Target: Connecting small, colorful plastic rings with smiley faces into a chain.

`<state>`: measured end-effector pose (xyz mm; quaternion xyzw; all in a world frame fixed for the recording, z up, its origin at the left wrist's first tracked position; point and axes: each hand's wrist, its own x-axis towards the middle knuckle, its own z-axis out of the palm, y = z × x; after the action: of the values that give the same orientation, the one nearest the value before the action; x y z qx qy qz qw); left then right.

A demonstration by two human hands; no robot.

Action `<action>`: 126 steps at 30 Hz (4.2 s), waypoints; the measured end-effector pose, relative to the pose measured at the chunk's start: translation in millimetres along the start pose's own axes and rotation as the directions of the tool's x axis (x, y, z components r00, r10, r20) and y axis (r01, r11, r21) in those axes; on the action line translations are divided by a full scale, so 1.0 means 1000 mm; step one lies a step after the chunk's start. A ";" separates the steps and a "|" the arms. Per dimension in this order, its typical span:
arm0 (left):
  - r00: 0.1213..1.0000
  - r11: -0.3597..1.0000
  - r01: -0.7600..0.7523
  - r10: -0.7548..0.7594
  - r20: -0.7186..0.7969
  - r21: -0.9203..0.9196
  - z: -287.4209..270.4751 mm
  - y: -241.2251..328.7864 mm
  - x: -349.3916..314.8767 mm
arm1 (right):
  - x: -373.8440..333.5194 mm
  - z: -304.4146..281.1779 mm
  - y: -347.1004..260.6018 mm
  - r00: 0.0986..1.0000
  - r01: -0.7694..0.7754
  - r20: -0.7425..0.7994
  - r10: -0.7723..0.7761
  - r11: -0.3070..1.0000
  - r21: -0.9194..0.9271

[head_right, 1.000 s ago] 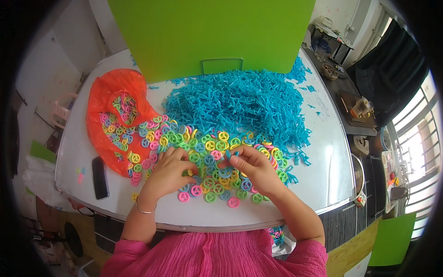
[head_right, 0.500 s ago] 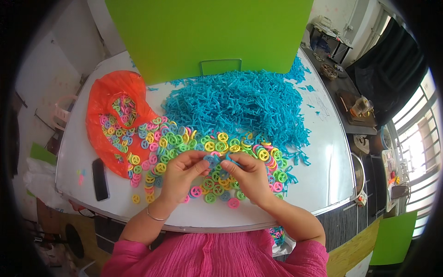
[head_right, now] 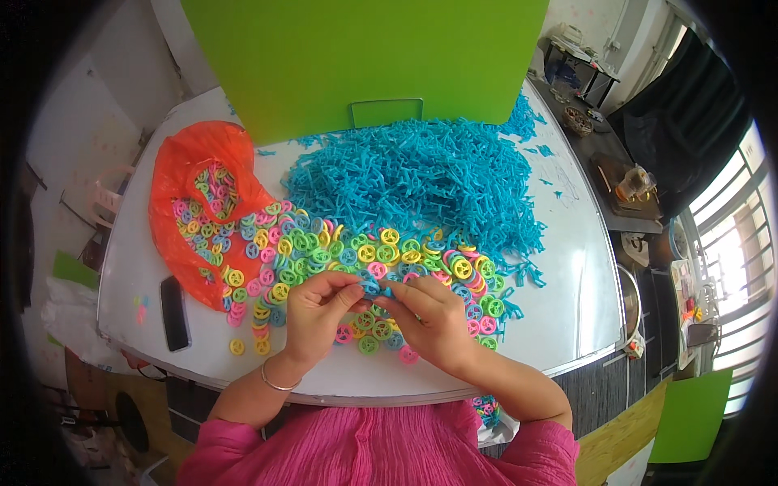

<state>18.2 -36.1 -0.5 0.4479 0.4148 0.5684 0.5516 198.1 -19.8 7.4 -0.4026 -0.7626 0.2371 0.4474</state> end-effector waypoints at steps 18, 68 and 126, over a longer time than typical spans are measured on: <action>0.986 0.984 -0.168 0.168 0.008 0.059 0.004 -0.003 -0.003 | 0.004 -0.009 -0.008 0.949 0.310 0.025 -0.315 0.914 -0.262; 0.944 0.379 -0.324 0.193 0.268 0.867 -0.053 0.001 0.040 | 0.084 0.017 0.039 0.943 0.203 0.319 -0.091 0.919 -0.338; 0.924 0.908 0.382 -0.371 0.095 -0.172 -0.006 0.016 0.008 | 0.022 0.000 0.014 0.912 -0.404 0.255 0.321 0.808 0.430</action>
<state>8.3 -28.2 14.0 0.3223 0.4212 0.4740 0.7029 198.3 6.4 8.0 -0.3978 -0.6252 0.5307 0.4114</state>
